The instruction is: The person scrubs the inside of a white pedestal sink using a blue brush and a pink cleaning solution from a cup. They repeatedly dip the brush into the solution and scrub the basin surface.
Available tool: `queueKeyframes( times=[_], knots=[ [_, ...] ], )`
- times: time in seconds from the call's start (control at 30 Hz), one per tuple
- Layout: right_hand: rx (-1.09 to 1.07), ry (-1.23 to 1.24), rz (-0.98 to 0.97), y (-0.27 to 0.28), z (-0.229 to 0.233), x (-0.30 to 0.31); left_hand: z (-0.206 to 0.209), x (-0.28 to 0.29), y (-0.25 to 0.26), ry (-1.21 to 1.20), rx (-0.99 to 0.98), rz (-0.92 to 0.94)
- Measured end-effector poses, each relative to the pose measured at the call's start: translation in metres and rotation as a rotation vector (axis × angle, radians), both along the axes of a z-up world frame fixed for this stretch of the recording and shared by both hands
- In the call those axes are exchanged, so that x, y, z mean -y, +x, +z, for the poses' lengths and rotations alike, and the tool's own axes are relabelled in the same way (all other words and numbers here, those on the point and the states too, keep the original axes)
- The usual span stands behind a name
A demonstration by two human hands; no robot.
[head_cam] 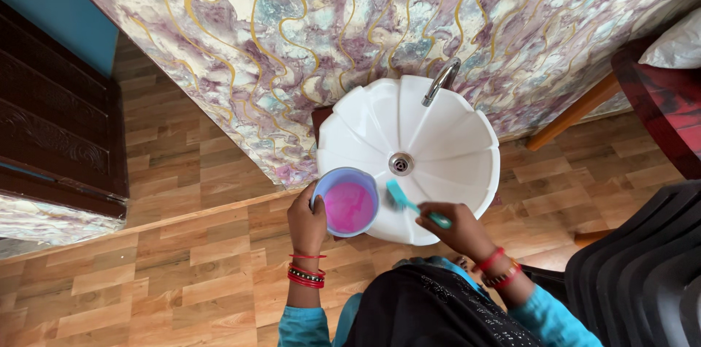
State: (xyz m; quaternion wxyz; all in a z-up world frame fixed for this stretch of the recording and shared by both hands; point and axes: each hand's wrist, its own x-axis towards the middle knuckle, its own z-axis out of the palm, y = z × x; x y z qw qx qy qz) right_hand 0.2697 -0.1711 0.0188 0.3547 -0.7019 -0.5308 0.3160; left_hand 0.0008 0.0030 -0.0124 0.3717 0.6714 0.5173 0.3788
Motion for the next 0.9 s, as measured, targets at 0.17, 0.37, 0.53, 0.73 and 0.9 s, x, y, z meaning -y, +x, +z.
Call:
queueKeyframes(
  times=[0.17,0.37,0.53,0.73,0.9],
  knots=[
    [0.038,0.022,-0.112,-0.006,-0.027,-0.024,-0.012,-0.004,-0.003,0.177,-0.1,0.0],
    [-0.184,0.082,-0.083,-0.018,-0.032,-0.02,-0.02,-0.006,-0.005,0.176,-0.126,-0.016],
    [-0.217,0.078,0.015,-0.037,-0.021,-0.013,-0.006,-0.001,0.003,0.13,-0.034,-0.036],
    [-0.468,-0.024,-0.032,-0.033,-0.031,-0.012,0.029,0.002,0.029,0.123,0.029,-0.097],
    [-0.662,-0.111,-0.043,-0.003,-0.042,-0.018,0.034,0.014,0.076,0.263,0.017,-0.069]
  ],
)
